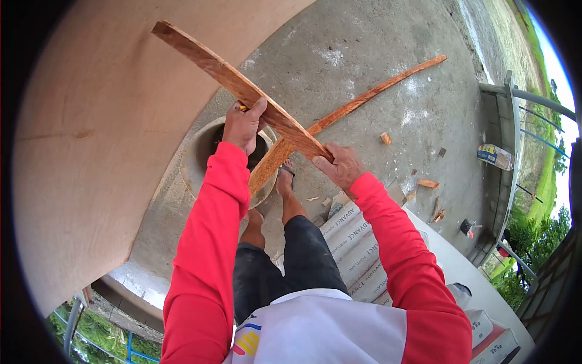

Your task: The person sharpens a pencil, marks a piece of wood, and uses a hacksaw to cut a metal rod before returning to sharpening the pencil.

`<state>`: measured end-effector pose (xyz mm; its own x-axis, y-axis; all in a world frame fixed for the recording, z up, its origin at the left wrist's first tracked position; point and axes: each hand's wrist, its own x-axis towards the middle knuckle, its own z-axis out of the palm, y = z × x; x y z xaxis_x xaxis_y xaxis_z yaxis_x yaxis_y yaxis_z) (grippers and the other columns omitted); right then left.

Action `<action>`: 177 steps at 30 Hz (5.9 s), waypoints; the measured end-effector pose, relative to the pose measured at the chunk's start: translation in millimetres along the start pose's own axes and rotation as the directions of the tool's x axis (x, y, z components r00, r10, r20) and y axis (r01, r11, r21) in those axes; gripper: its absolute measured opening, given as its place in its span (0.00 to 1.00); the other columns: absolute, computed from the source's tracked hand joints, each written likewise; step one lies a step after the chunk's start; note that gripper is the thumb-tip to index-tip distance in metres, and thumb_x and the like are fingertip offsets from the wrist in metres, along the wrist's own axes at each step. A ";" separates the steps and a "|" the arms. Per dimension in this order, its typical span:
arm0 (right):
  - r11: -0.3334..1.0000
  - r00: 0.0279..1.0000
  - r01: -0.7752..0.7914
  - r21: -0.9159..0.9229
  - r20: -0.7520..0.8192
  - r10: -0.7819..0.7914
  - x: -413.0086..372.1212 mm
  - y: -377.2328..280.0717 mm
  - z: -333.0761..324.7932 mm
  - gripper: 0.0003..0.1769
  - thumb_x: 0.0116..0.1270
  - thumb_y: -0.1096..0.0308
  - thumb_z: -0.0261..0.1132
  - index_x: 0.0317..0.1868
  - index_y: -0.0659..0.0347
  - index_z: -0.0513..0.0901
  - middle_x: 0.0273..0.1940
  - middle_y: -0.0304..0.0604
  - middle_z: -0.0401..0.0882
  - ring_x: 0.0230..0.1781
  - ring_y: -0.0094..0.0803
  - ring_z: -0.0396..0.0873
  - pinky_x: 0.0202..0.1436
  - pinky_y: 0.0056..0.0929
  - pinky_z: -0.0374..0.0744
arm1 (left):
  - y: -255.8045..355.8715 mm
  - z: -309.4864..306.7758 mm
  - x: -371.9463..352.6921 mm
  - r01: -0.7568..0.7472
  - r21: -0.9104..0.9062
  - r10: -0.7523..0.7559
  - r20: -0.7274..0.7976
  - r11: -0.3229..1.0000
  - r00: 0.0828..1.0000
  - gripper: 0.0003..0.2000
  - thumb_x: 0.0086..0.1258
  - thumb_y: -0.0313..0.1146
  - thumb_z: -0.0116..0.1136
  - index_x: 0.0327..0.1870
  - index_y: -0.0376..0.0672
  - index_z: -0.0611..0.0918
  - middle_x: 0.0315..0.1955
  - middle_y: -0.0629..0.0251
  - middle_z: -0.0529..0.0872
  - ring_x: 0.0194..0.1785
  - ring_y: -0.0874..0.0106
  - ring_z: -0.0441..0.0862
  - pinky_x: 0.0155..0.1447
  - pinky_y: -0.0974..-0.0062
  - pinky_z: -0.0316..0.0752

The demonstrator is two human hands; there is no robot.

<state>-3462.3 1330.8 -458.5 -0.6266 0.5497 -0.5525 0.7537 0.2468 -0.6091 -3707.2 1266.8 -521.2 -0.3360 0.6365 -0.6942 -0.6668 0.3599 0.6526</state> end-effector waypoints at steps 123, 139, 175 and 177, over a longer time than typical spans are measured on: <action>0.940 0.984 0.177 0.291 -0.070 -0.163 31.5 18.0 46.7 0.30 0.65 0.59 0.60 0.65 0.62 0.70 0.49 0.55 0.78 0.49 0.46 0.77 0.53 0.34 0.74 | -64.5 -73.0 15.4 0.248 0.217 -0.290 0.193 0.944 0.937 0.06 0.72 0.32 0.52 0.44 0.41 0.77 0.18 0.78 0.66 0.17 0.88 0.62 0.16 0.88 0.55; 0.940 0.991 0.132 0.315 -0.053 -0.121 31.3 15.6 46.4 0.30 0.64 0.59 0.61 0.65 0.60 0.70 0.46 0.54 0.79 0.46 0.44 0.78 0.50 0.34 0.74 | -51.8 -60.3 30.5 -0.540 0.813 0.126 0.525 0.218 0.842 0.09 0.68 0.30 0.53 0.46 0.38 0.79 0.39 0.50 0.84 0.49 0.53 0.79 0.55 0.63 0.71; 0.938 0.987 0.160 0.308 -0.070 -0.145 33.1 20.1 48.6 0.29 0.64 0.61 0.61 0.65 0.60 0.70 0.47 0.54 0.79 0.45 0.44 0.78 0.50 0.34 0.74 | -69.7 -79.4 38.3 -0.686 0.712 0.211 0.654 0.153 0.726 0.09 0.65 0.26 0.51 0.43 0.43 0.83 0.35 0.48 0.83 0.41 0.51 0.80 0.43 0.61 0.76; 0.950 0.986 0.167 0.263 -0.060 -0.157 34.0 20.8 46.7 0.30 0.64 0.61 0.61 0.66 0.60 0.70 0.47 0.54 0.79 0.45 0.45 0.78 0.50 0.34 0.74 | -69.0 -81.6 32.5 -0.700 0.696 0.275 0.649 0.162 0.709 0.09 0.64 0.25 0.51 0.42 0.42 0.83 0.35 0.48 0.83 0.42 0.51 0.80 0.43 0.62 0.75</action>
<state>-3477.2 1317.4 -516.5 -0.7240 0.5513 -0.4147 0.5589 0.1164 -0.8211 -3726.4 1207.0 -613.5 0.0105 0.9932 -0.1163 0.5897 0.0877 0.8028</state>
